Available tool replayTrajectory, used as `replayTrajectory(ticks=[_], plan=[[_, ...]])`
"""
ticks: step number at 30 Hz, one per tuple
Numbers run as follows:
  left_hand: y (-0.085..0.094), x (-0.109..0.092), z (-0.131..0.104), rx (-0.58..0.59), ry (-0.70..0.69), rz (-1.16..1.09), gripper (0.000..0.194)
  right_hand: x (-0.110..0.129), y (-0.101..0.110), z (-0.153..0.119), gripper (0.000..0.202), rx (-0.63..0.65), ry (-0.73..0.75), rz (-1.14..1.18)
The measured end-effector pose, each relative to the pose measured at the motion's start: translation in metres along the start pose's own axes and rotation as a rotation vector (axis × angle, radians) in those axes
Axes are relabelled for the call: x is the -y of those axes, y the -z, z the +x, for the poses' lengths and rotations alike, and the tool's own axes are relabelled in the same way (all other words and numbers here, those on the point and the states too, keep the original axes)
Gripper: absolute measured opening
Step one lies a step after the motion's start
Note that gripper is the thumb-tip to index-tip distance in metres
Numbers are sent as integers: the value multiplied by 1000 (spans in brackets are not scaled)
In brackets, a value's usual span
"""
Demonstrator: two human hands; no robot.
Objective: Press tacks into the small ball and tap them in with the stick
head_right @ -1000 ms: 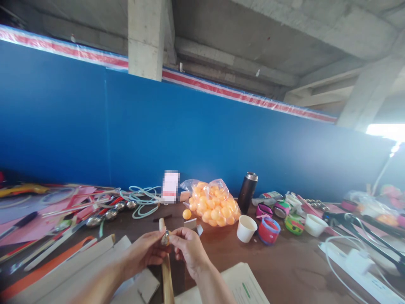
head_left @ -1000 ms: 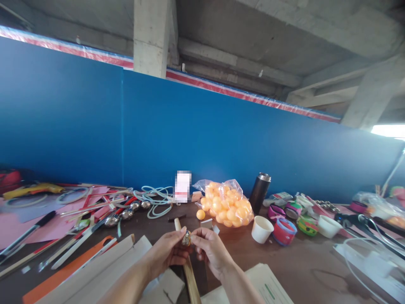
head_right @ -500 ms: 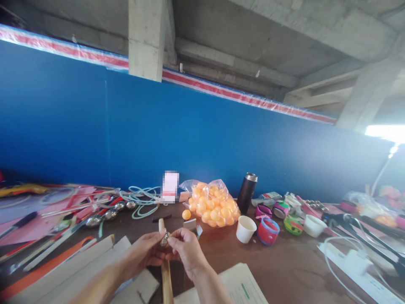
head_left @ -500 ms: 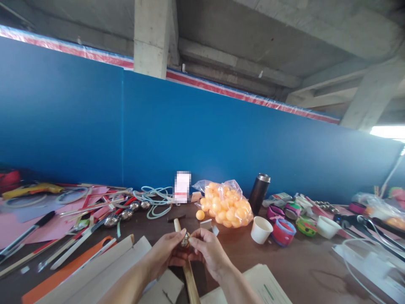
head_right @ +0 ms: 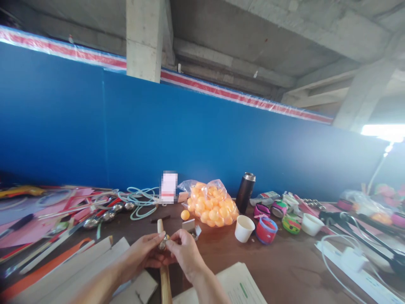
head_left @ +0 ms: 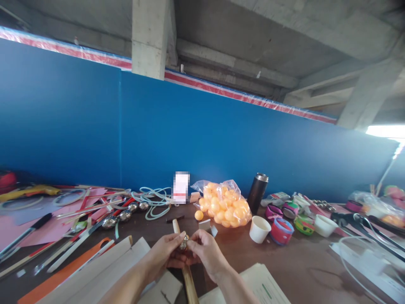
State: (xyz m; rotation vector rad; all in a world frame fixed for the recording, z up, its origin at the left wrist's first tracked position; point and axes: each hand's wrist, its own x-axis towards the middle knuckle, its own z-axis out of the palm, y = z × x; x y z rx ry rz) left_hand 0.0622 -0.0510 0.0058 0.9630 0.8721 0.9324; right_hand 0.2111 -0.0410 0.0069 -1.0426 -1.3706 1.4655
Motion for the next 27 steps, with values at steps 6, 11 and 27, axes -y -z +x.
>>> replayTrajectory(ticks=[6, 11, 27], plan=[[4, -5, 2, -83, -43, -105, 43, 0, -2, 3, 32, -29, 56, -103], [19, -13, 8, -350, -132, -141, 41, -4, 1, -10, 27, -150, 217, -778], [42, -13, 21, -594, -274, -257, 27, 1, -8, -14, 9, -191, 291, -762]])
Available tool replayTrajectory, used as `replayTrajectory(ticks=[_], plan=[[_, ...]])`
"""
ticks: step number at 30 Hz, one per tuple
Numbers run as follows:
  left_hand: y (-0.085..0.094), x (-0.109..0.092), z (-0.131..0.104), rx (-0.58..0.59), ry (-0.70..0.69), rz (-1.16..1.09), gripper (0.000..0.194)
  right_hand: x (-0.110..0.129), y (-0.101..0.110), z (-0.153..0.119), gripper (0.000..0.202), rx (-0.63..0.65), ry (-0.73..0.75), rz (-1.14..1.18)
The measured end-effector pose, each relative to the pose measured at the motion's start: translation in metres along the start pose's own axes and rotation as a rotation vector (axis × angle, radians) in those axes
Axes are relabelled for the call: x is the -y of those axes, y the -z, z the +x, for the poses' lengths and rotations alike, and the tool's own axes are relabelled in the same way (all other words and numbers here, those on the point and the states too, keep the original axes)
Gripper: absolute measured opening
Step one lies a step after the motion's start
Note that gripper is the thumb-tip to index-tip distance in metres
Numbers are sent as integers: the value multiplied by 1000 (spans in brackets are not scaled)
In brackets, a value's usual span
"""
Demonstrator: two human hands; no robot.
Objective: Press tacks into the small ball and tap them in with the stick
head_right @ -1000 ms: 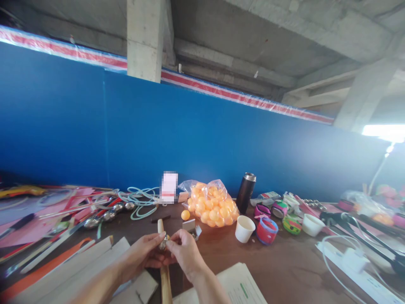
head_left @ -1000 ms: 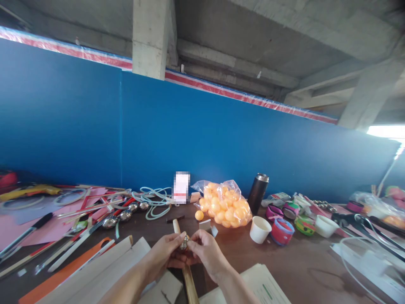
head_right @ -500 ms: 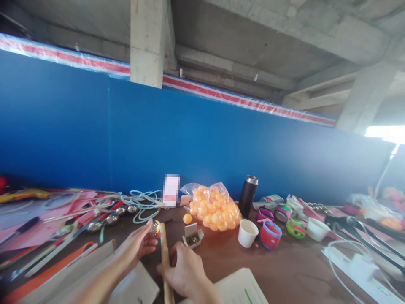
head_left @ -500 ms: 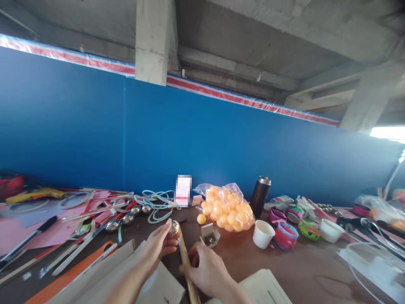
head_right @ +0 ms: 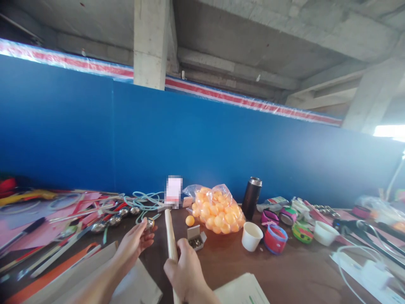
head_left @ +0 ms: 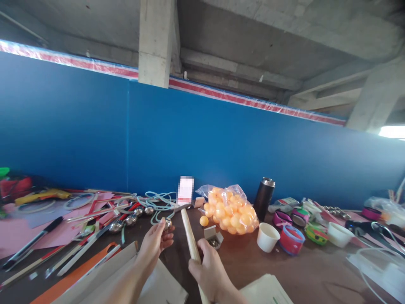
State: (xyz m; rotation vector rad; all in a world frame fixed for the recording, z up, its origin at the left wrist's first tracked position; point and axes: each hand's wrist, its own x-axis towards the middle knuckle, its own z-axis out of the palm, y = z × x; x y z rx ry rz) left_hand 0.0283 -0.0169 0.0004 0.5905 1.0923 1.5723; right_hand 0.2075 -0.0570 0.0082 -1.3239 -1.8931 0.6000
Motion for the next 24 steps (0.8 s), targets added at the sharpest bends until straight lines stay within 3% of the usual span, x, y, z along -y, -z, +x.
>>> replayTrajectory(ticks=[6, 11, 18, 24], plan=[[7, 0, 11, -85, -58, -52, 21, 11, -2, -8, 19, -55, 141, -129], [9, -2, 11, -126, -84, -77, 18, 8, -9, -12, 25, -5, 200, -282], [11, 0, 13, -79, -90, -73, 23, 9, -4, -11, 22, -67, 178, -278], [11, 0, 10, -64, -100, -75, 18, 9, -5, -11, 25, -13, 222, -327]])
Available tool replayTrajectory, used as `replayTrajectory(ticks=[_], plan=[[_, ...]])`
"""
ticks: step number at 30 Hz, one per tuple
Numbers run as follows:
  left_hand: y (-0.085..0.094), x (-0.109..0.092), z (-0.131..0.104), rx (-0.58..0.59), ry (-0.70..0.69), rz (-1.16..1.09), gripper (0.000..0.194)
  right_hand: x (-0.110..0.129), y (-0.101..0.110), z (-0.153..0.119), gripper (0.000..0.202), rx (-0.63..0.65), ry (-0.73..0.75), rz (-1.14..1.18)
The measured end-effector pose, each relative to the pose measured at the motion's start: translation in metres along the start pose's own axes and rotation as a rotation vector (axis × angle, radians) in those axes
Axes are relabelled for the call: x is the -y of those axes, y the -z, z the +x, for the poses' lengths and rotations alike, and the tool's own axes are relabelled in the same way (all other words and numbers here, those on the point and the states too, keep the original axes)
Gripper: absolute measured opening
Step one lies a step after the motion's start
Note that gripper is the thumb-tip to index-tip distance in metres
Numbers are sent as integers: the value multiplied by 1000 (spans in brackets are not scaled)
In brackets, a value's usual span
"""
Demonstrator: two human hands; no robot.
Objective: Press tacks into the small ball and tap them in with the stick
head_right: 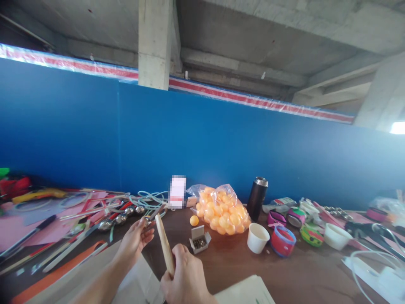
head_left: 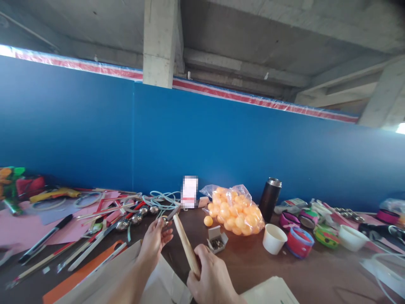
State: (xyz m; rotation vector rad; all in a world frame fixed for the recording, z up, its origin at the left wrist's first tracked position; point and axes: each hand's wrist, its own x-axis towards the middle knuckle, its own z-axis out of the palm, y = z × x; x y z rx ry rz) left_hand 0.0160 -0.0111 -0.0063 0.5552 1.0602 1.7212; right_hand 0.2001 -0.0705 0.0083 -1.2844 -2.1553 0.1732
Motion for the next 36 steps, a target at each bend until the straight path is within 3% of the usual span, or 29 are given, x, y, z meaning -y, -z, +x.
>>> replayTrajectory(ticks=[6, 11, 19, 29, 36], plan=[[1, 0, 2, 29, 5, -18, 21, 0, 1, 0, 22, -39, -44, 14], [2, 3, 4, -2, 0, -29, 18, -2, -1, -1, 23, 13, -8, -6], [2, -3, 1, 76, 57, -154, 22, -5, -3, 1, 22, -76, -84, 24], [6, -2, 8, 79, 86, -244, 20, 6, 8, -2, 23, -18, 30, 63], [5, -3, 6, 63, 78, -238, 17, 3, 5, -2, 26, -16, 13, -23]])
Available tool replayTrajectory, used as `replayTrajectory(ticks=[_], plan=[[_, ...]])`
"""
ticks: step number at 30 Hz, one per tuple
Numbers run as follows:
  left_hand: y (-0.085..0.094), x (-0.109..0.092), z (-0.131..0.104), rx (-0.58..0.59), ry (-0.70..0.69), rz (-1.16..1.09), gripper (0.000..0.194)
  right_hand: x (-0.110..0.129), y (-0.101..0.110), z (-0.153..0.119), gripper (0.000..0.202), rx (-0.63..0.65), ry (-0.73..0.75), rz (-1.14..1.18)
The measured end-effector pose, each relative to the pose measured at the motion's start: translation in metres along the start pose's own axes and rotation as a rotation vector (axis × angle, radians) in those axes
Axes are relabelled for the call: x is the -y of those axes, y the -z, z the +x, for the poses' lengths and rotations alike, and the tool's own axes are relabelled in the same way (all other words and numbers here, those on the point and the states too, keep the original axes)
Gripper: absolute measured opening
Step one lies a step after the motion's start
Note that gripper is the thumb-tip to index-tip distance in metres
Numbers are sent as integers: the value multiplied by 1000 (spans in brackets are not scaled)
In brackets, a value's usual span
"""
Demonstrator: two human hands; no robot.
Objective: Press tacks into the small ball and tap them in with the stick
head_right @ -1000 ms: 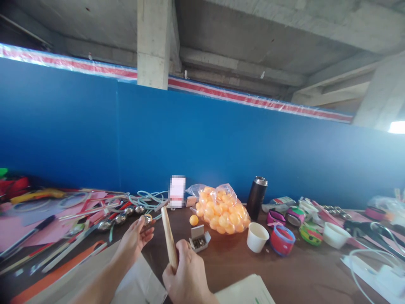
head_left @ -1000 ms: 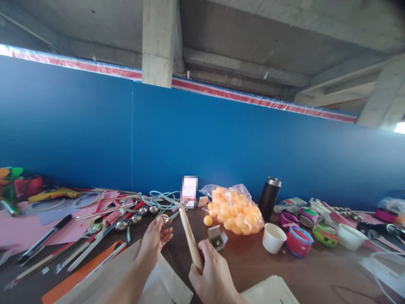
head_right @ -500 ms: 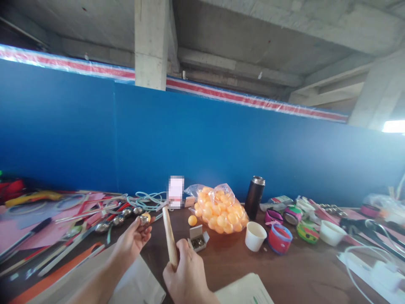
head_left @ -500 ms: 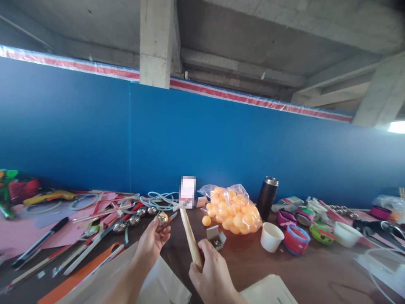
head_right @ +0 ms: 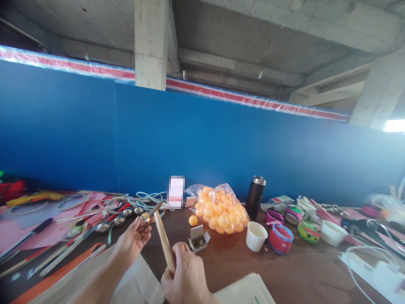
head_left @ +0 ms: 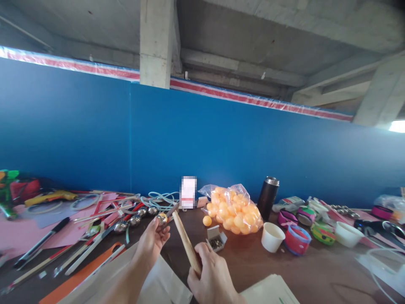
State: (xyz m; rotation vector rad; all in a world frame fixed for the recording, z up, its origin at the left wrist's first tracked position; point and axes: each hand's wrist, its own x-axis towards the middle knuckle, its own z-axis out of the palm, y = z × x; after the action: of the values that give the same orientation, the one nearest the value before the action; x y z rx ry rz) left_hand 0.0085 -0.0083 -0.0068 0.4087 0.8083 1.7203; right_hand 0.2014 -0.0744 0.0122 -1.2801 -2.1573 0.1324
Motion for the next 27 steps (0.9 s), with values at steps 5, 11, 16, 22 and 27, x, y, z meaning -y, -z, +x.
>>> replayTrajectory(ticks=[5, 11, 16, 22, 27], plan=[[-1, 0, 0, -20, -1, -2, 15, 0, 1, 1, 24, -1, -2, 4], [0, 1, 2, -65, -5, -20, 11, 0, -1, 0, 24, 23, -10, -25], [-1, 5, 4, -90, 16, 25, 16, 2, 2, 0, 22, 11, -31, 19], [1, 6, 7, -113, 7, -4, 12, -4, -6, 0, 22, 29, -59, -27], [0, 6, 5, -78, 28, 23, 15, -7, -5, 2, 20, -41, -134, 16]])
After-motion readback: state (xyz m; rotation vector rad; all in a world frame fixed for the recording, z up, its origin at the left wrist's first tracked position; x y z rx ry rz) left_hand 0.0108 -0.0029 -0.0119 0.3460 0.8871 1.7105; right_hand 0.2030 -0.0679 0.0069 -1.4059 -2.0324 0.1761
